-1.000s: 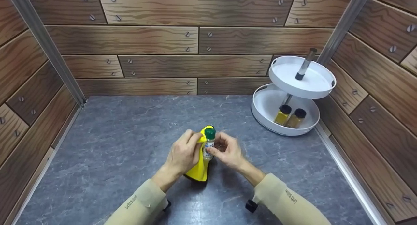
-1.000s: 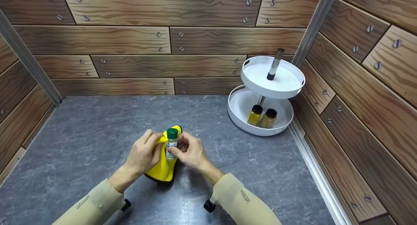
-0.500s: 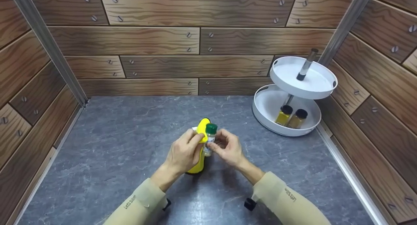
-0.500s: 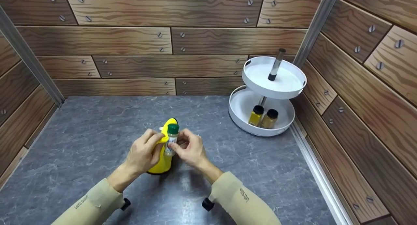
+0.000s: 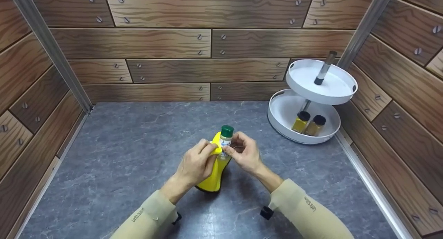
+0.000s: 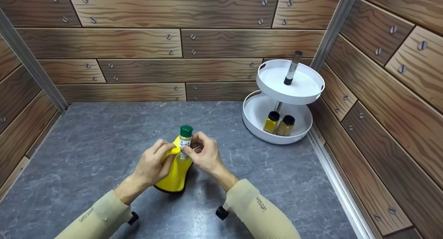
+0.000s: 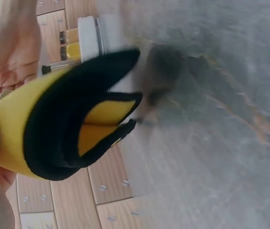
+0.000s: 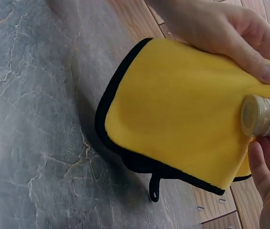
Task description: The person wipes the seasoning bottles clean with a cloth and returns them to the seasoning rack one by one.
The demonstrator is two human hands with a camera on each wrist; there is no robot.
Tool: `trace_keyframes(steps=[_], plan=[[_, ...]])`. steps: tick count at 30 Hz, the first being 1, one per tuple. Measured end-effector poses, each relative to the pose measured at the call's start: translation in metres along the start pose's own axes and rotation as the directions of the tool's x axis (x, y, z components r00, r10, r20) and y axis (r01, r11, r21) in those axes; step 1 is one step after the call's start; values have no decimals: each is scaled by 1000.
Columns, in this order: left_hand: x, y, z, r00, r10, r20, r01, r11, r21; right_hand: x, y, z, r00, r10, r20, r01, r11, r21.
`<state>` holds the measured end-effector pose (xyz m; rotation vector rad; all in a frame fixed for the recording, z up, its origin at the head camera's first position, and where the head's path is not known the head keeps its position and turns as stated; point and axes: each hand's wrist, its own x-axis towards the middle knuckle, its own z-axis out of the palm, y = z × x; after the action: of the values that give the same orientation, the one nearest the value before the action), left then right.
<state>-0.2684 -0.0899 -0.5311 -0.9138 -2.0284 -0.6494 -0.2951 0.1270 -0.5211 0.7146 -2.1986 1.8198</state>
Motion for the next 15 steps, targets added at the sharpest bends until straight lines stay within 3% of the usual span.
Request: trace_keyframes(steps=[7, 15], plan=[[9, -1, -2, 999, -39, -36, 39, 999, -1, -14, 7, 12, 999, -43, -10, 42, 999, -25], [15, -3, -2, 996, -52, -79, 52, 999, 3, -23, 8, 20, 1000, -18, -8, 17, 999, -32]])
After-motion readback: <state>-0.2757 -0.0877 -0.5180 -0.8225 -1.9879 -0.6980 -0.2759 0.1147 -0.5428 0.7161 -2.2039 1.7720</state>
